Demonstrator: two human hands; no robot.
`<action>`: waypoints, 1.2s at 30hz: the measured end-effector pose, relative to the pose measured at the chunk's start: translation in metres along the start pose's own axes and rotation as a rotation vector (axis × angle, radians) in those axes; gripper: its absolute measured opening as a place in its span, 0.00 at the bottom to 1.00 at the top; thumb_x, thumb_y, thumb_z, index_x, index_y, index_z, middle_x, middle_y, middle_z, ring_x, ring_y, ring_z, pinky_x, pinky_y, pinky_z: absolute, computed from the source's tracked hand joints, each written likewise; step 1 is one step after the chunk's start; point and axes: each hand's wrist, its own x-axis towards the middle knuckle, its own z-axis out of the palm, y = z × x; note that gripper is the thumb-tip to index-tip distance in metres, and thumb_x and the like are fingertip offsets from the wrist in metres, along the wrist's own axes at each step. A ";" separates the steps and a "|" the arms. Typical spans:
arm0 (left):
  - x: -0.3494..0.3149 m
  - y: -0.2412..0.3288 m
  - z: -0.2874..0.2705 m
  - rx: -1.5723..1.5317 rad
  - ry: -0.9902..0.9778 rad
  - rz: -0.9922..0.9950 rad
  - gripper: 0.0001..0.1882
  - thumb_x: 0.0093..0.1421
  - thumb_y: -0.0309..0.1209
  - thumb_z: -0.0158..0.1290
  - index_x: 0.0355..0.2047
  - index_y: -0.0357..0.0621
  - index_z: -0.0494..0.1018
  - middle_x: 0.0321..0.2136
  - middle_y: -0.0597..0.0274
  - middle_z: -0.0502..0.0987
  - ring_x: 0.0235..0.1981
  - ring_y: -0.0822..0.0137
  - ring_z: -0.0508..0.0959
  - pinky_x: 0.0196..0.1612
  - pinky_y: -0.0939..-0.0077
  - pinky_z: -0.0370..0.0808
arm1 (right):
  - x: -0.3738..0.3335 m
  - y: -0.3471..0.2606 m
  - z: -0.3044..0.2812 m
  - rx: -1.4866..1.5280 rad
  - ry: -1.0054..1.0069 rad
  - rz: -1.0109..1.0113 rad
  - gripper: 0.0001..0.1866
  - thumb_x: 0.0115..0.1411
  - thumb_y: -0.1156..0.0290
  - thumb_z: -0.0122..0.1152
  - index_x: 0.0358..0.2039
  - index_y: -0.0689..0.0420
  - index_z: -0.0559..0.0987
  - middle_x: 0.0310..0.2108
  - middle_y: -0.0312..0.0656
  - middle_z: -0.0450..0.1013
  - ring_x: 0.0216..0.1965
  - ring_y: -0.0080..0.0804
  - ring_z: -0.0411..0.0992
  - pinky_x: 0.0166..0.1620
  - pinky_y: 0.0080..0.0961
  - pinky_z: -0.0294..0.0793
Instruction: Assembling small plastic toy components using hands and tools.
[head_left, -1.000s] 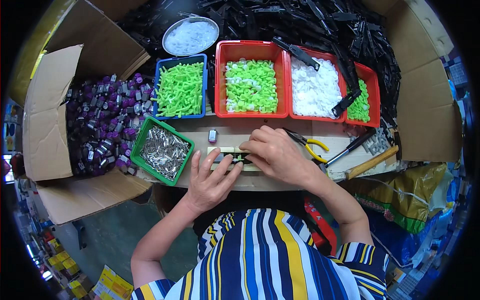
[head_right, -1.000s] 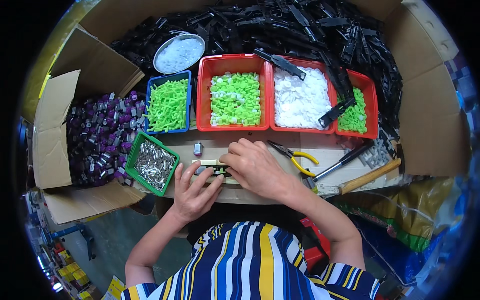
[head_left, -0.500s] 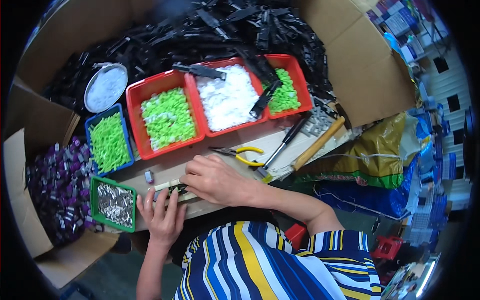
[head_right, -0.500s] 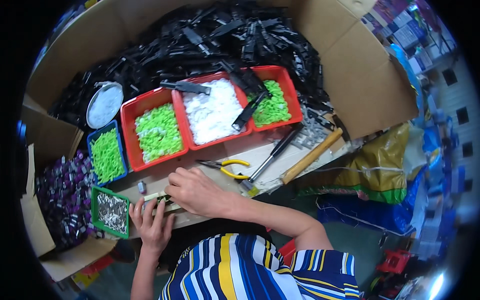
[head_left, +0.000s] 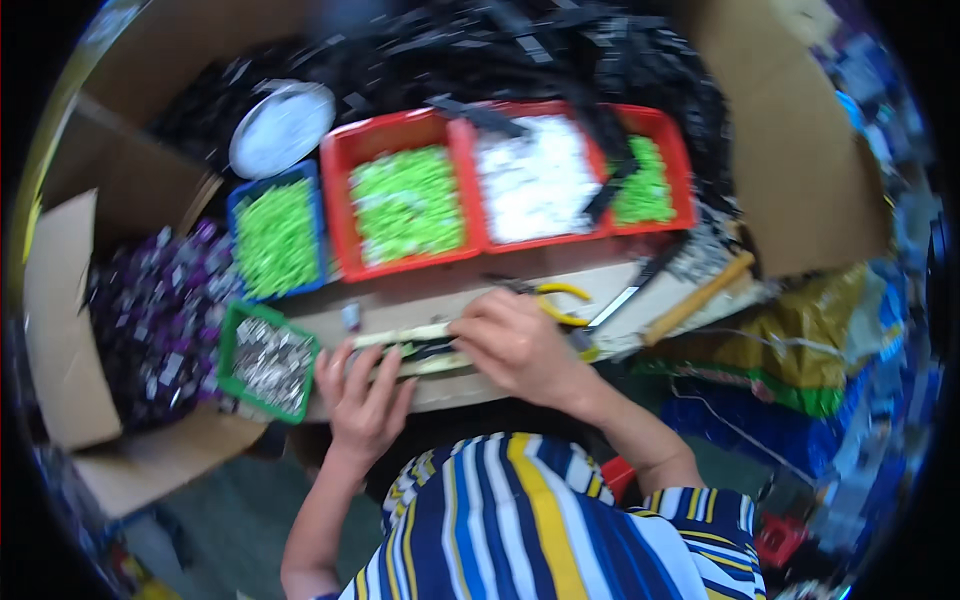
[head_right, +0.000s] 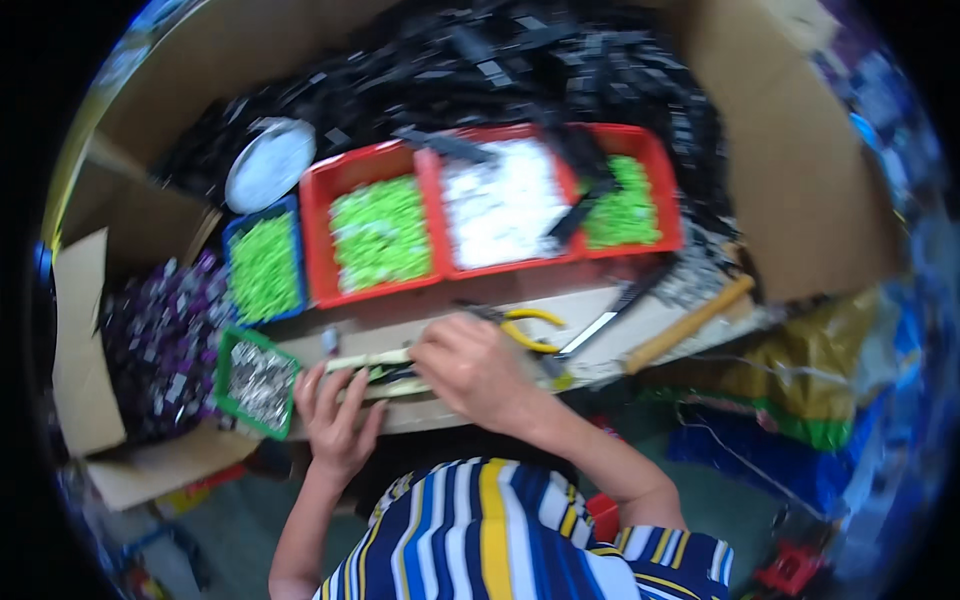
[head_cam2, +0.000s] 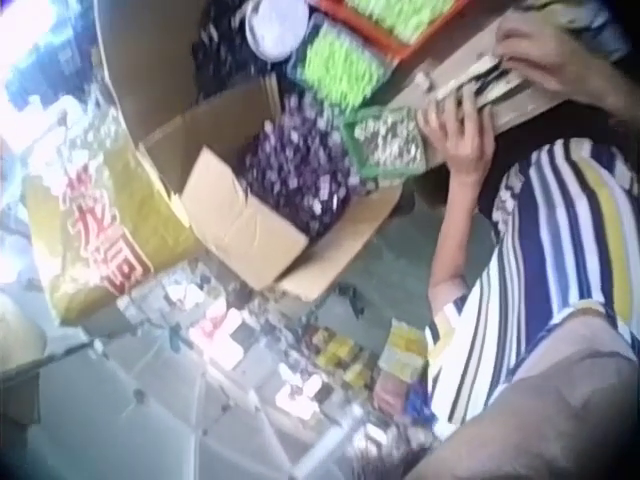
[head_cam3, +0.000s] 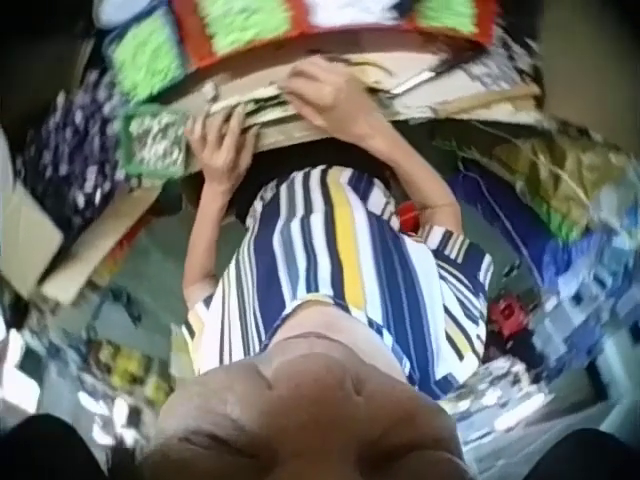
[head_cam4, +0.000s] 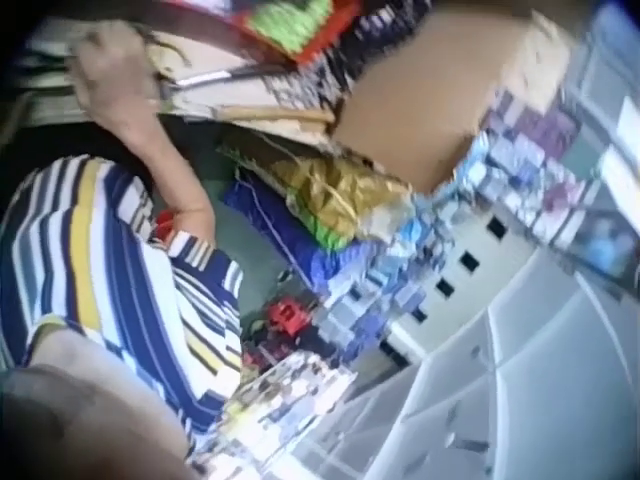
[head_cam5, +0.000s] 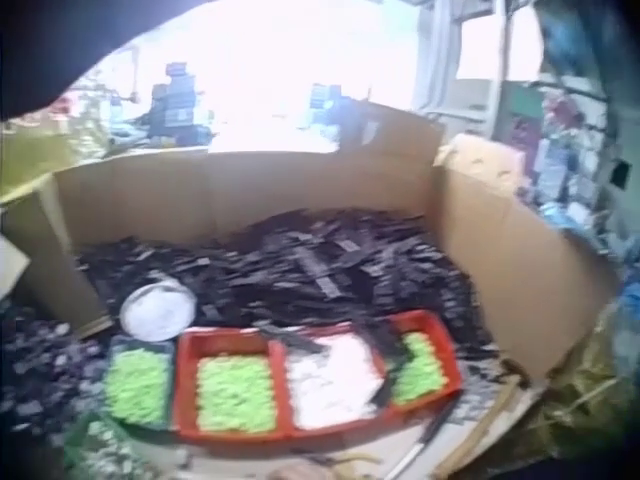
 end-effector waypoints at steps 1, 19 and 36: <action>0.002 0.002 0.000 -0.004 0.013 -0.011 0.22 0.53 0.34 0.65 0.49 0.44 0.79 0.49 0.57 0.75 0.59 0.47 0.68 0.65 0.42 0.57 | 0.004 -0.006 -0.003 -0.020 0.005 0.008 0.10 0.52 0.76 0.69 0.36 0.59 0.81 0.33 0.41 0.74 0.37 0.39 0.75 0.40 0.34 0.71; -0.010 -0.002 0.007 0.019 0.079 0.000 0.22 0.52 0.35 0.65 0.49 0.47 0.79 0.49 0.61 0.74 0.59 0.53 0.68 0.66 0.42 0.53 | 0.021 -0.013 0.040 -0.066 -0.167 -0.088 0.10 0.50 0.74 0.68 0.35 0.55 0.80 0.32 0.36 0.71 0.36 0.34 0.72 0.38 0.32 0.65; -0.010 -0.001 0.010 0.010 0.086 -0.003 0.21 0.54 0.35 0.63 0.49 0.46 0.79 0.49 0.62 0.74 0.59 0.54 0.68 0.67 0.41 0.52 | 0.023 -0.011 0.031 -0.004 -0.191 -0.018 0.15 0.51 0.75 0.69 0.40 0.58 0.80 0.34 0.41 0.71 0.36 0.39 0.72 0.39 0.35 0.67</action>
